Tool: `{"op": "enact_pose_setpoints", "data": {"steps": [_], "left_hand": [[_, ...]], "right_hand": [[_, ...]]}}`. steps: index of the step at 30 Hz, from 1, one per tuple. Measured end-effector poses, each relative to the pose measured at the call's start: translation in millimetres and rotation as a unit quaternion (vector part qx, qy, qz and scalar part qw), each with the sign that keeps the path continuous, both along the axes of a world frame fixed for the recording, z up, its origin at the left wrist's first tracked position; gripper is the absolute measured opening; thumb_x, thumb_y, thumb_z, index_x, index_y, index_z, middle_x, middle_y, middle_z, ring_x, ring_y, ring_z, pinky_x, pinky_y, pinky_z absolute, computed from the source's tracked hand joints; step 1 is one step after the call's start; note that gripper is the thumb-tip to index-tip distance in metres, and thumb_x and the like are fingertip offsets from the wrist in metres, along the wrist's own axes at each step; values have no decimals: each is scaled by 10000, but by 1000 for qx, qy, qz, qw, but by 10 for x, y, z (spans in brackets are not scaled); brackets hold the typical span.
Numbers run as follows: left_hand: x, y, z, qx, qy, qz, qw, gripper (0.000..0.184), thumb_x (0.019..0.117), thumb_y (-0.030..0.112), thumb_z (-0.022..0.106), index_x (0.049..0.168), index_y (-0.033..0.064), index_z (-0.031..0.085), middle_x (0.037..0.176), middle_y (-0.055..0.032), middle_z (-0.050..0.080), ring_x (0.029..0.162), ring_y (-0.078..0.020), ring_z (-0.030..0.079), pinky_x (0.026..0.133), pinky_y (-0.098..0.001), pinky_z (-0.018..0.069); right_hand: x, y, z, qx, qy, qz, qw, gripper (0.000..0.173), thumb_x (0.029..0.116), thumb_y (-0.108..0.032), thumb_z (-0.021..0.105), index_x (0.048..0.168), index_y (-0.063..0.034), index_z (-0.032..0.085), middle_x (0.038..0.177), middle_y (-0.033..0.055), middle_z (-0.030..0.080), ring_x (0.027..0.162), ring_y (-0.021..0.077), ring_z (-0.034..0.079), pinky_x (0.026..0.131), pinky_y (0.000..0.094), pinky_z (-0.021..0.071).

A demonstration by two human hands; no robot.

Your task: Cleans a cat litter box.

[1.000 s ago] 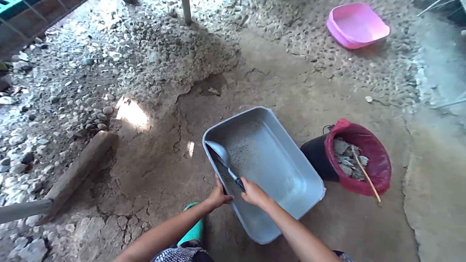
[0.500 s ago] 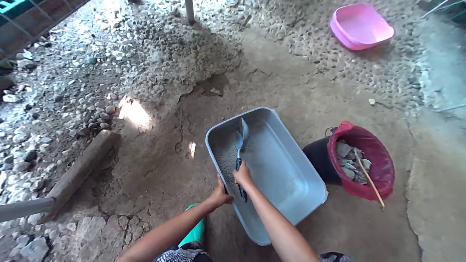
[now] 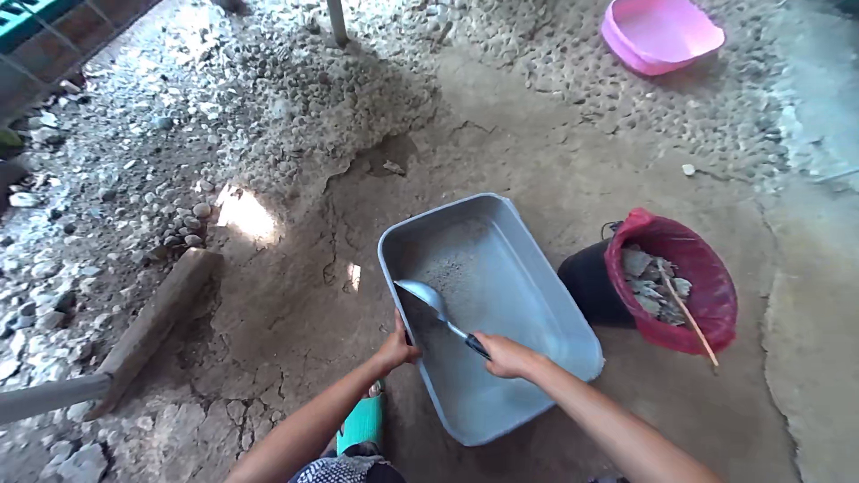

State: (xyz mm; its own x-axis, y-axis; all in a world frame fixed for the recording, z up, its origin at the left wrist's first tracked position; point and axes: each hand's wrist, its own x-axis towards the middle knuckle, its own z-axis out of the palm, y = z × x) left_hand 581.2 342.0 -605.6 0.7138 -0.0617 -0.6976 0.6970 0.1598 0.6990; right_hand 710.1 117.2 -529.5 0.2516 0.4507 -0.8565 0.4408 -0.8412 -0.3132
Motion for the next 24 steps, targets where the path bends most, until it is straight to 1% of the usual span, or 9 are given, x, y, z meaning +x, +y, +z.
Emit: {"op": "enact_pose_setpoints", "data": {"steps": [2, 4, 8, 10, 14, 17, 20, 22, 24], "left_hand": [[17, 98, 40, 9, 8, -35, 999, 1268, 855, -99, 688, 1551, 190, -331, 1362, -312, 515, 1018, -335, 691, 841, -475, 586], [27, 126, 80, 0, 8, -39, 999, 1280, 846, -99, 691, 1547, 198, -338, 1384, -309, 495, 1037, -350, 681, 828, -491, 590], [49, 130, 70, -10, -7, -15, 1000, 1258, 854, -102, 682, 1557, 204, -316, 1401, -310, 480, 1044, -356, 683, 819, -492, 600], [63, 141, 59, -4, -4, -9, 1000, 1238, 864, -75, 688, 1571, 199, -290, 1361, -298, 511, 1020, -336, 688, 824, -471, 600], [69, 71, -5, -8, 4, 7, 1000, 1240, 872, -65, 709, 1581, 207, -272, 1341, -295, 530, 1009, -333, 691, 825, -461, 599], [28, -23, -14, -16, 1, 7, 1000, 1237, 882, -51, 707, 1573, 204, -286, 1345, -292, 536, 1019, -325, 697, 837, -465, 600], [60, -55, 22, -34, -23, 45, 998, 1148, 940, -39, 654, 1584, 210, -264, 1327, -276, 533, 1003, -308, 692, 842, -456, 598], [51, -75, 66, -39, -26, 49, 998, 1104, 960, -34, 636, 1593, 204, -237, 1303, -257, 550, 1004, -297, 692, 843, -455, 598], [62, -110, 153, -35, -16, 48, 998, 1080, 965, -19, 645, 1607, 214, -192, 1312, -244, 575, 1014, -293, 705, 836, -451, 613]], "right_hand": [[-54, -82, 49, -15, 7, -2, 1000, 610, 959, -49, 618, 1522, -30, 383, 1224, 308, 633, 1137, 457, 643, 968, 600, 503], [-87, 117, -14, -10, -15, -37, 999, 581, 975, -65, 607, 1512, -30, 388, 1217, 298, 638, 1129, 446, 651, 957, 593, 513], [-114, 930, -295, 39, -70, -209, 975, 629, 961, -101, 638, 1526, -16, 376, 1239, 290, 647, 1151, 434, 659, 969, 601, 528], [-236, 1078, -339, 56, -64, -260, 962, 634, 962, -111, 639, 1526, -18, 365, 1214, 280, 654, 1106, 421, 676, 936, 586, 542], [-441, 792, -229, 16, -41, -191, 981, 629, 968, -103, 621, 1530, -25, 349, 1246, 270, 648, 1169, 415, 656, 980, 575, 528], [-381, 855, -241, 14, -51, -226, 973, 623, 963, -97, 630, 1525, -28, 372, 1246, 278, 649, 1173, 424, 653, 977, 591, 526], [-127, 1099, -293, 33, -68, -297, 952, 596, 969, -112, 622, 1517, -45, 398, 1224, 264, 658, 1090, 407, 683, 917, 582, 549], [-57, 1055, -385, 30, -69, -338, 938, 571, 983, -123, 619, 1508, -41, 411, 1167, 266, 657, 947, 387, 700, 830, 552, 568], [30, 954, -411, 21, -93, -386, 918, 556, 990, -124, 608, 1502, -31, 412, 1153, 269, 661, 909, 380, 708, 806, 546, 578]]}}
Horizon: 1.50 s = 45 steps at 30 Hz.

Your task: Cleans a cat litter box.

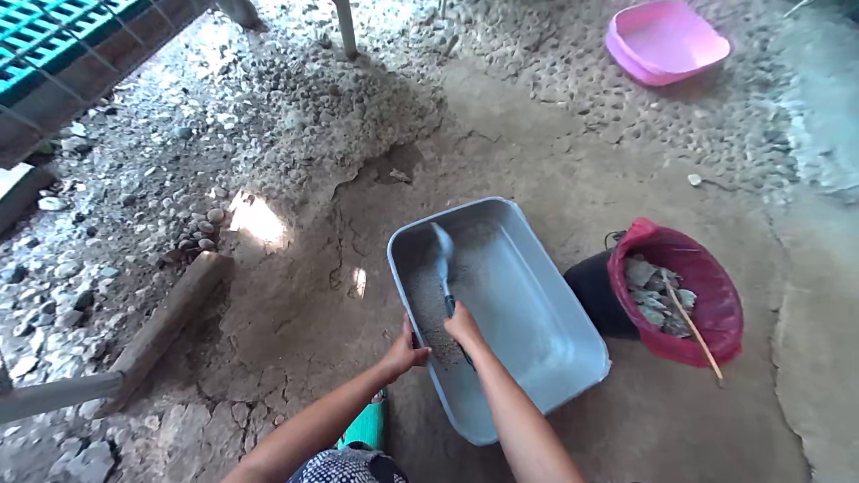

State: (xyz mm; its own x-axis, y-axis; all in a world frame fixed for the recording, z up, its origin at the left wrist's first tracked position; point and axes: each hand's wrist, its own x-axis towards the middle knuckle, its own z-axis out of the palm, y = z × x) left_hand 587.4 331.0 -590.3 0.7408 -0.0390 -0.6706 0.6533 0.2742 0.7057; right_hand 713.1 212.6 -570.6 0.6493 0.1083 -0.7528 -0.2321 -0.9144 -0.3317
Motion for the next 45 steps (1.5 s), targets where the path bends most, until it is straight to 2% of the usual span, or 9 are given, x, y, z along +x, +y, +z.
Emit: {"op": "enact_pose_setpoints", "data": {"steps": [8, 15, 18, 23, 28, 31, 34, 41, 45], "left_hand": [[24, -56, -48, -21, 13, -7, 1000, 1115, 960, -53, 612, 1579, 229, -271, 1314, -266, 538, 1002, -305, 689, 829, -449, 594], [15, -41, -136, -31, 15, -5, 999, 1149, 939, -50, 632, 1577, 242, -279, 1311, -276, 549, 992, -316, 696, 822, -459, 600], [22, -26, -117, -22, 24, 15, 999, 1150, 932, -49, 648, 1592, 245, -246, 1299, -262, 554, 959, -304, 695, 789, -445, 599], [-48, -121, -64, -32, 13, 13, 999, 1115, 950, -48, 645, 1594, 203, -228, 1330, -260, 554, 1000, -306, 698, 816, -464, 600], [-106, -231, -99, -45, 3, -17, 999, 1109, 941, -65, 634, 1585, 176, -237, 1248, -205, 558, 958, -240, 694, 823, -410, 600], [-107, -193, -110, -42, -7, -19, 999, 1083, 930, -91, 611, 1595, 156, -207, 1206, -180, 558, 959, -217, 659, 820, -390, 579], [-73, -115, -176, -38, -12, -12, 999, 1163, 904, -52, 677, 1592, 173, -233, 1250, -215, 573, 969, -243, 682, 827, -403, 589], [-7, 284, -202, -12, -11, -23, 1000, 1156, 881, -58, 681, 1617, 201, -171, 1284, -239, 578, 1001, -289, 675, 818, -444, 588], [4, 357, -72, -1, 11, -46, 999, 1124, 898, -70, 654, 1615, 205, -167, 1319, -231, 566, 1002, -268, 669, 820, -422, 576]], "right_hand": [[-116, 232, 38, 34, 22, -58, 997, 540, 991, -98, 590, 1482, -12, 385, 1025, 233, 642, 699, 289, 666, 660, 458, 577], [-262, -101, 306, -25, 77, 196, 977, 621, 956, -93, 649, 1512, -14, 384, 1264, 281, 629, 1113, 415, 667, 943, 573, 538], [-43, -669, 532, -58, 92, 285, 952, 541, 950, -96, 650, 1457, -49, 468, 1193, 264, 653, 1030, 412, 680, 871, 582, 546], [-47, -572, 500, 54, 25, 1, 998, 490, 1003, -68, 589, 1463, 2, 435, 985, 212, 630, 680, 267, 631, 665, 430, 560], [-242, 209, 119, 198, 48, -172, 964, 440, 997, -52, 574, 1397, 27, 410, 775, 110, 556, 518, 169, 552, 512, 338, 524], [-415, 188, 96, 160, 64, -68, 983, 499, 980, -82, 619, 1432, 8, 429, 860, 156, 606, 596, 213, 588, 601, 392, 539], [-153, 10, 215, 72, 75, 110, 989, 563, 980, -106, 620, 1500, -32, 419, 1129, 269, 649, 863, 364, 683, 787, 536, 564], [98, -1029, 165, 25, 50, 344, 937, 513, 899, -100, 688, 1381, -22, 531, 1099, 247, 677, 1005, 397, 683, 870, 578, 546], [17, -779, 227, -2, 59, 323, 945, 460, 963, -100, 639, 1396, -14, 510, 1116, 260, 676, 1039, 410, 681, 910, 578, 534]]}}
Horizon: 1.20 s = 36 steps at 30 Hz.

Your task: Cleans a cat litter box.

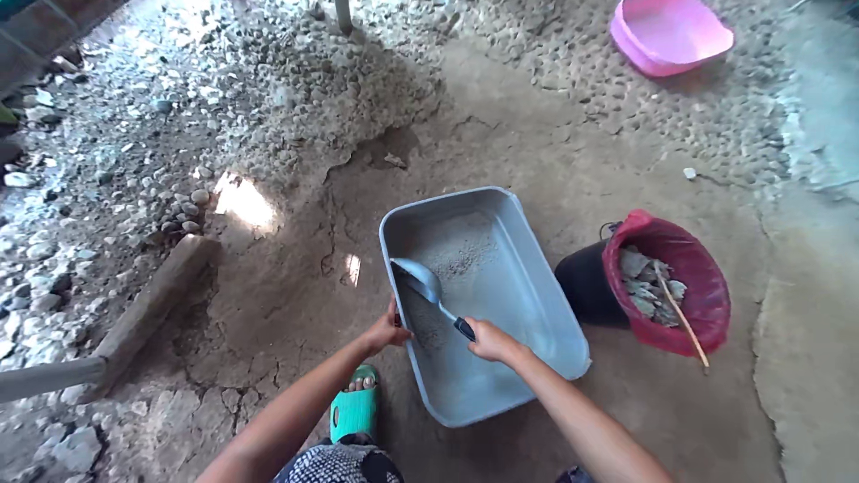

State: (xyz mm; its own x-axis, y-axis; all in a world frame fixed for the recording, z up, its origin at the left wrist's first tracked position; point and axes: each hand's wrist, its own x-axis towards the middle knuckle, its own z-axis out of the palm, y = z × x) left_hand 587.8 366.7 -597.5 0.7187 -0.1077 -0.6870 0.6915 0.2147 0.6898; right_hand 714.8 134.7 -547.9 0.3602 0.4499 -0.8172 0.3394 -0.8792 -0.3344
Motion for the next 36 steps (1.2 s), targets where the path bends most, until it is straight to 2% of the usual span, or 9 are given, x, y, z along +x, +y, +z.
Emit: {"op": "enact_pose_setpoints", "data": {"steps": [2, 4, 8, 12, 18, 24, 26, 31, 36], "left_hand": [[21, -42, -14, -2, 3, 8, 1000, 1164, 896, -63, 680, 1612, 221, -192, 1317, -249, 567, 1006, -293, 682, 833, -440, 589], [-3, -128, 9, -3, 4, 26, 1000, 1157, 911, -64, 673, 1607, 228, -204, 1290, -251, 561, 969, -286, 683, 809, -429, 590], [13, -154, 41, 8, 6, 50, 999, 1138, 907, -77, 664, 1621, 229, -168, 1271, -262, 581, 974, -315, 683, 811, -458, 589], [8, -230, 28, 3, 8, 33, 999, 1147, 913, -69, 666, 1614, 231, -191, 1294, -283, 563, 999, -332, 679, 837, -469, 583], [38, -346, 60, -1, 17, 31, 999, 1164, 906, -91, 643, 1597, 223, -239, 1322, -285, 548, 1029, -334, 676, 847, -473, 582], [14, -355, -1, 2, 8, 29, 1000, 1186, 894, -49, 680, 1603, 224, -230, 1278, -274, 567, 995, -319, 677, 830, -456, 580], [27, -367, -12, 8, 11, 14, 1000, 1185, 901, -34, 687, 1600, 219, -236, 1269, -269, 565, 986, -313, 676, 821, -452, 581], [61, -262, -4, 22, 18, 23, 999, 1144, 896, -52, 676, 1620, 196, -175, 1286, -285, 569, 976, -326, 682, 817, -457, 584], [84, -274, 18, 12, 6, 18, 1000, 1174, 888, -67, 669, 1605, 207, -219, 1281, -286, 563, 973, -324, 680, 810, -458, 581]], "right_hand": [[33, 417, -37, 30, -36, -76, 996, 494, 941, -82, 650, 1409, -2, 511, 1147, 280, 668, 1049, 423, 679, 897, 593, 540], [5, 802, 59, -1, -43, -148, 988, 537, 972, -92, 621, 1472, -16, 444, 1272, 275, 635, 1178, 416, 644, 984, 583, 515], [-117, 711, 234, -77, -120, -223, 964, 614, 985, -129, 608, 1540, -32, 361, 1278, 256, 656, 1193, 419, 653, 983, 590, 527], [103, 524, 506, -169, -156, -156, 961, 654, 970, -69, 580, 1561, -11, 305, 1342, 269, 608, 1266, 417, 601, 1026, 567, 494], [-51, 1169, 463, -178, -137, -112, 968, 477, 1084, -79, 372, 1551, -30, 286, 1348, 220, 624, 1256, 363, 632, 1002, 515, 527], [-377, 552, 750, -235, -118, -2, 965, 451, 1067, -30, 411, 1513, -20, 346, 1298, 248, 640, 1220, 407, 644, 973, 534, 538], [-303, 617, 819, -244, -104, -10, 964, 449, 1082, -50, 377, 1528, -24, 329, 1332, 242, 626, 1248, 396, 631, 998, 525, 527], [-19, 1092, 513, -194, -137, -66, 969, 453, 1090, -76, 345, 1541, -48, 320, 1343, 225, 626, 1246, 375, 636, 979, 526, 535], [-316, 688, 694, -223, -119, -51, 966, 457, 1080, -55, 389, 1534, -41, 339, 1336, 238, 625, 1242, 404, 631, 985, 530, 533]]}}
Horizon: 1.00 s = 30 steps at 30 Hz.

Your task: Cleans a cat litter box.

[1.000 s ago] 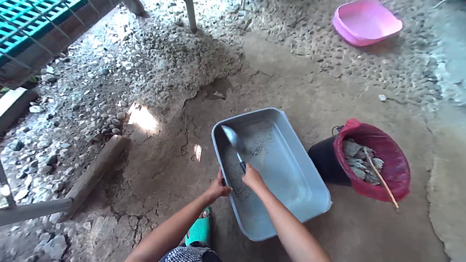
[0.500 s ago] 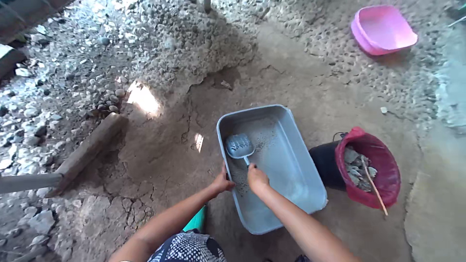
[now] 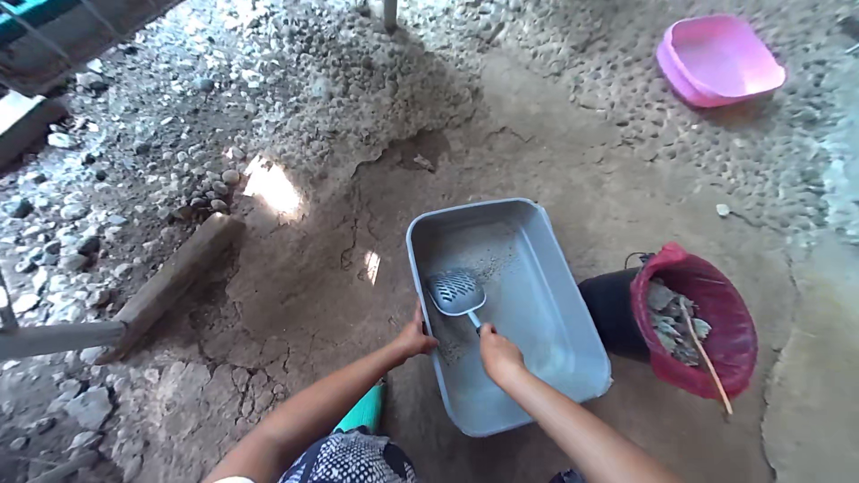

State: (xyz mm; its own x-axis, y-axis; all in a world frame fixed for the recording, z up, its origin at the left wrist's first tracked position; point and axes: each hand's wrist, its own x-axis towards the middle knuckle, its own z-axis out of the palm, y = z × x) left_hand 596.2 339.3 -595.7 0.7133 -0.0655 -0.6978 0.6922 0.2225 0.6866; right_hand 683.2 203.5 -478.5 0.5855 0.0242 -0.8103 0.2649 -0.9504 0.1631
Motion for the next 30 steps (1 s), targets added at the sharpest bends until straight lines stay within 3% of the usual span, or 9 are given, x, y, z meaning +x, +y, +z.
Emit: {"op": "enact_pose_setpoints", "data": {"steps": [2, 5, 10, 13, 16, 21, 24, 27, 30], "left_hand": [[-20, -63, 9, 2, 2, 5, 1000, 1195, 865, -90, 683, 1609, 197, -206, 1302, -300, 568, 1019, -360, 682, 826, -497, 587], [-5, -15, 25, -4, -6, 29, 1000, 1189, 857, -97, 681, 1617, 213, -179, 1314, -297, 561, 1029, -360, 676, 822, -495, 585], [-14, -7, -69, -20, -9, 38, 999, 1201, 871, -83, 685, 1612, 244, -203, 1232, -280, 590, 935, -325, 688, 787, -462, 592], [-39, -50, -30, -12, -4, 35, 999, 1173, 876, -96, 666, 1615, 218, -189, 1223, -274, 592, 952, -318, 681, 801, -458, 583], [30, 40, -42, 13, -9, 41, 999, 1122, 891, -81, 663, 1629, 188, -137, 1206, -278, 593, 958, -333, 676, 812, -473, 581], [72, 96, -16, 23, -2, 18, 1000, 1153, 865, -86, 678, 1623, 168, -152, 1252, -292, 587, 986, -341, 680, 818, -472, 581], [59, 74, 38, 30, 6, 2, 1000, 1154, 866, -84, 672, 1618, 160, -168, 1276, -290, 573, 1022, -343, 670, 844, -476, 573], [99, 85, 20, 34, 1, 20, 999, 1158, 869, -76, 675, 1621, 190, -165, 1247, -287, 590, 990, -340, 684, 826, -475, 584], [61, 102, 3, 25, 2, 42, 999, 1121, 885, -83, 656, 1630, 205, -131, 1216, -273, 602, 942, -328, 686, 790, -463, 589]], "right_hand": [[115, 107, -47, 22, -3, -11, 1000, 445, 1092, -79, 364, 1533, -23, 330, 1333, 258, 617, 1239, 424, 625, 983, 552, 528], [444, 511, -156, 42, -39, -29, 998, 459, 1084, -84, 368, 1539, -39, 326, 1360, 222, 617, 1253, 377, 630, 984, 535, 531], [81, 171, -54, 22, -9, -26, 999, 450, 1082, -55, 376, 1529, -34, 335, 1350, 239, 613, 1245, 390, 631, 986, 525, 535], [277, 299, -128, 45, -25, -28, 998, 439, 1099, -89, 343, 1533, -26, 336, 1352, 243, 613, 1246, 394, 629, 985, 536, 529], [531, 621, -156, 50, -42, -30, 997, 474, 1071, -69, 391, 1537, -19, 317, 1368, 220, 612, 1262, 366, 627, 987, 522, 531], [137, 270, -41, 33, 1, 10, 999, 461, 1083, -43, 385, 1534, 5, 304, 1369, 255, 591, 1261, 391, 620, 1007, 518, 521], [368, 215, -117, 36, -17, 40, 998, 443, 1086, -51, 368, 1525, -3, 336, 1335, 269, 611, 1236, 425, 629, 969, 555, 535], [598, 523, -159, 50, -35, 10, 998, 486, 1076, -52, 388, 1553, -20, 299, 1364, 244, 608, 1257, 396, 623, 984, 549, 527], [365, 389, -218, 64, -29, -17, 997, 472, 1076, -51, 396, 1543, -32, 328, 1353, 239, 616, 1247, 400, 628, 986, 549, 528]]}}
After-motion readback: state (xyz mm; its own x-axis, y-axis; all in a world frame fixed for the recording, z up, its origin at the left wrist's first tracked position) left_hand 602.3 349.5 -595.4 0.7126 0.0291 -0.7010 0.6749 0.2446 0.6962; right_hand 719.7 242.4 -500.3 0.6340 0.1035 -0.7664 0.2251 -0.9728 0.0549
